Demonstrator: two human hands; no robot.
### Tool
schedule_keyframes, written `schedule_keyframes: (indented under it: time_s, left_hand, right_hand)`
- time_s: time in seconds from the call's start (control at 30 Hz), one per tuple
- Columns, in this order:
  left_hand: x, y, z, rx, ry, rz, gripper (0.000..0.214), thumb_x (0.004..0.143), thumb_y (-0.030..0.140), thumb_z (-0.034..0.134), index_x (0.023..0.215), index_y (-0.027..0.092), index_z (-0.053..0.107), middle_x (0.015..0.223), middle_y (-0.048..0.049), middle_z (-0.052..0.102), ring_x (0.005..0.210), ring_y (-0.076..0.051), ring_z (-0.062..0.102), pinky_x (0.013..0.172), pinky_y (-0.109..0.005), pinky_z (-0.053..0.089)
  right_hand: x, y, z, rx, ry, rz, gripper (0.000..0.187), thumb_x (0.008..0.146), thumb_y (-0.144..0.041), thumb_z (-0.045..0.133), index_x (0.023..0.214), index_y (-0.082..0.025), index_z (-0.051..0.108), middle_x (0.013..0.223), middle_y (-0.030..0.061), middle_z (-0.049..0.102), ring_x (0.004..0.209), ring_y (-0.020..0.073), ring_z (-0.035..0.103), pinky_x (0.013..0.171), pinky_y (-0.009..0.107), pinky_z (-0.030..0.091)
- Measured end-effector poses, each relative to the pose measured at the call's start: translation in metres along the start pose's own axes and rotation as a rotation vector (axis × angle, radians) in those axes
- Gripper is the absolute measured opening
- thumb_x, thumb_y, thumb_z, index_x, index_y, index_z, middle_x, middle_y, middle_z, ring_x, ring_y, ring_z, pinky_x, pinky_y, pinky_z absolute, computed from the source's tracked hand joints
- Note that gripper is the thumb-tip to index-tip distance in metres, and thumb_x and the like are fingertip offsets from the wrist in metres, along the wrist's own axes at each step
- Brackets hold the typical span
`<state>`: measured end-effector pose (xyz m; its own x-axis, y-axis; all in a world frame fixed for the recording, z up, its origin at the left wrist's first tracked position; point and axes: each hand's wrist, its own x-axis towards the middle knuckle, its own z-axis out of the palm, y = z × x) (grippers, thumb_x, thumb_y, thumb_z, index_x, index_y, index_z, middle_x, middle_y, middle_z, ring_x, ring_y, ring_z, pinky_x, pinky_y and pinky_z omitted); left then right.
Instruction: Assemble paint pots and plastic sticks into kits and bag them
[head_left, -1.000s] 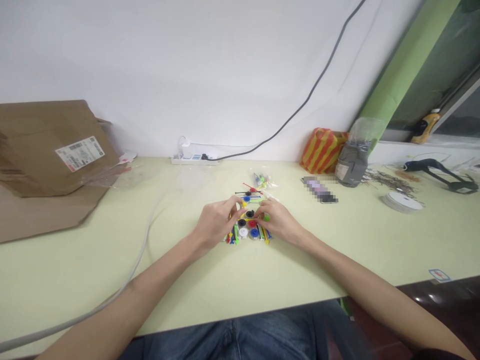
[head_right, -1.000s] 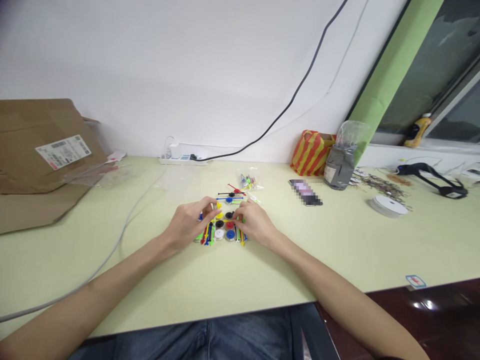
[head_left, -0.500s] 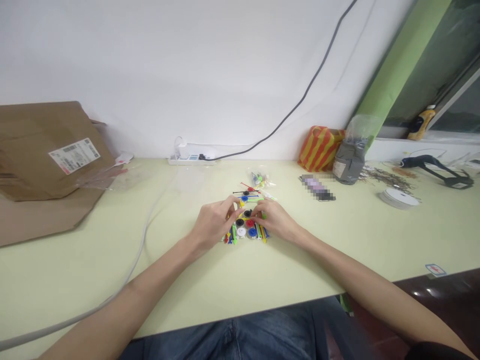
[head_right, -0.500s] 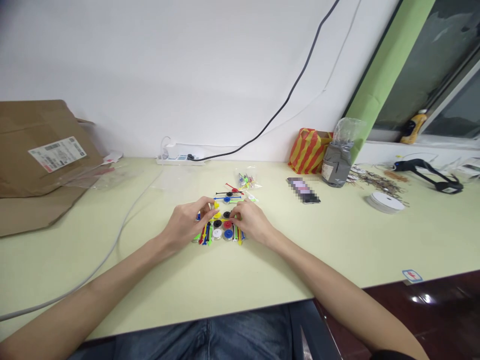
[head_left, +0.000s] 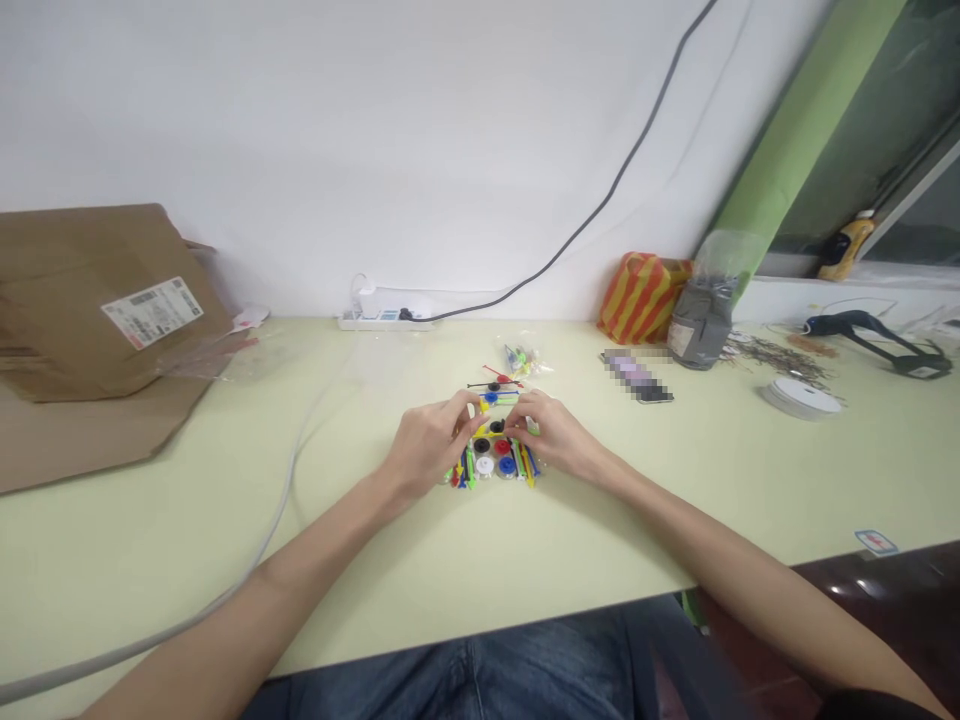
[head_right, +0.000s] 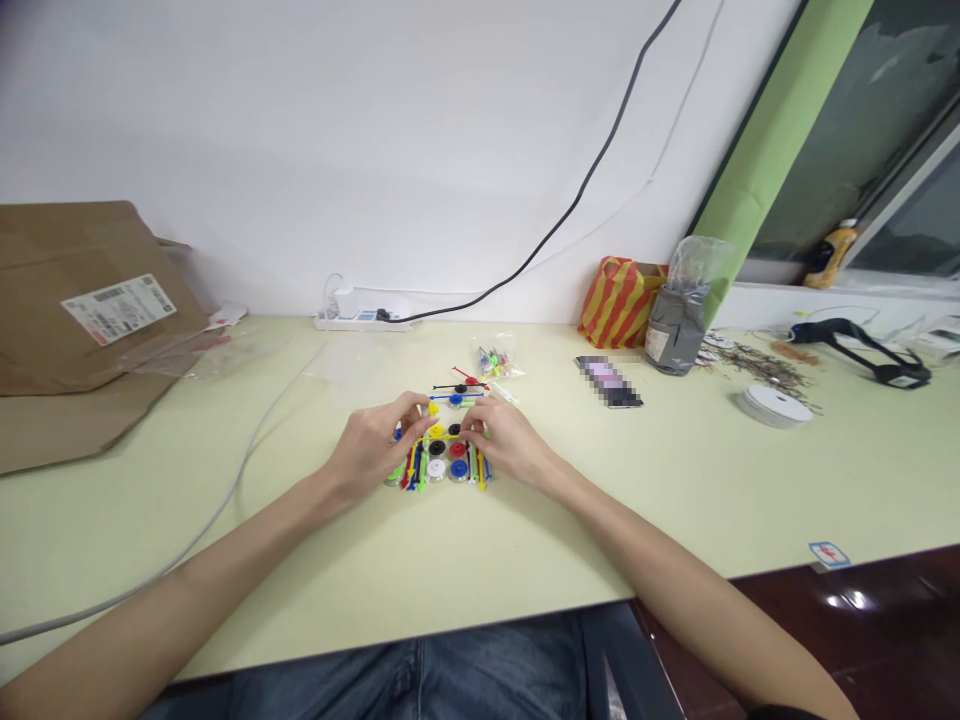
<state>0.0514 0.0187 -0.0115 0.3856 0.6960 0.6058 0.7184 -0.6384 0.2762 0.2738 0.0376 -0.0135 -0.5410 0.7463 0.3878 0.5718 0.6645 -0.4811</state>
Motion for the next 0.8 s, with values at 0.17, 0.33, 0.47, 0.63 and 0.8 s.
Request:
schedule_keyframes:
  time_s: [0.17,0.33,0.47,0.63,0.8]
  left_hand:
    - [0.000,-0.003,0.001,0.021,0.012,0.001,0.023,0.102,0.040,0.043,0.107,0.022,0.056,0.070,0.0042,0.066,0.059,-0.012,0.062,0.058,-0.024,0.040]
    - [0.000,-0.003,0.001,0.017,0.018,-0.002,0.019,0.102,0.037,0.045,0.102,0.022,0.056,0.070,0.0037,0.067,0.058,-0.013,0.062,0.058,-0.023,0.041]
    - [-0.001,-0.001,0.002,0.007,0.020,0.014,0.018,0.101,0.036,0.046,0.099,0.021,0.056,0.074,0.0014,0.070,0.061,-0.014,0.064,0.059,-0.023,0.041]
    - [-0.002,0.002,0.002,-0.037,0.011,0.054,0.014,0.100,0.028,0.046,0.100,0.021,0.057,0.074,0.0002,0.070,0.061,-0.014,0.063,0.059,-0.023,0.043]
    - [-0.003,0.007,0.004,-0.140,0.004,0.138,0.012,0.098,0.023,0.048,0.099,0.020,0.059,0.071,0.0021,0.067,0.057,-0.010,0.058,0.058,-0.021,0.043]
  right_hand:
    - [0.000,0.006,-0.011,0.032,0.070,-0.040,0.011,0.091,-0.016,0.059,0.081,-0.020,0.063,0.091,0.0058,0.061,0.093,0.0214,0.055,0.086,0.036,0.043]
    - [0.004,0.010,-0.015,0.334,0.149,0.135,0.020,0.094,-0.034,0.058,0.082,-0.019,0.059,0.085,0.0047,0.062,0.083,0.0196,0.056,0.075,0.033,0.043]
    - [0.005,0.003,-0.009,0.710,0.054,0.262,0.037,0.086,-0.053,0.067,0.081,-0.018,0.058,0.074,0.0006,0.060,0.069,0.0149,0.056,0.069,0.029,0.043]
    - [0.004,-0.003,-0.004,0.946,0.090,0.305,0.040,0.079,-0.054,0.076,0.086,-0.017,0.061,0.070,-0.0003,0.061,0.065,0.0127,0.054,0.067,0.027,0.043]
    - [0.002,-0.001,0.006,1.094,0.042,0.322,0.039,0.074,-0.050,0.082,0.088,-0.017,0.065,0.068,-0.0005,0.061,0.064,0.0118,0.054,0.065,0.026,0.042]
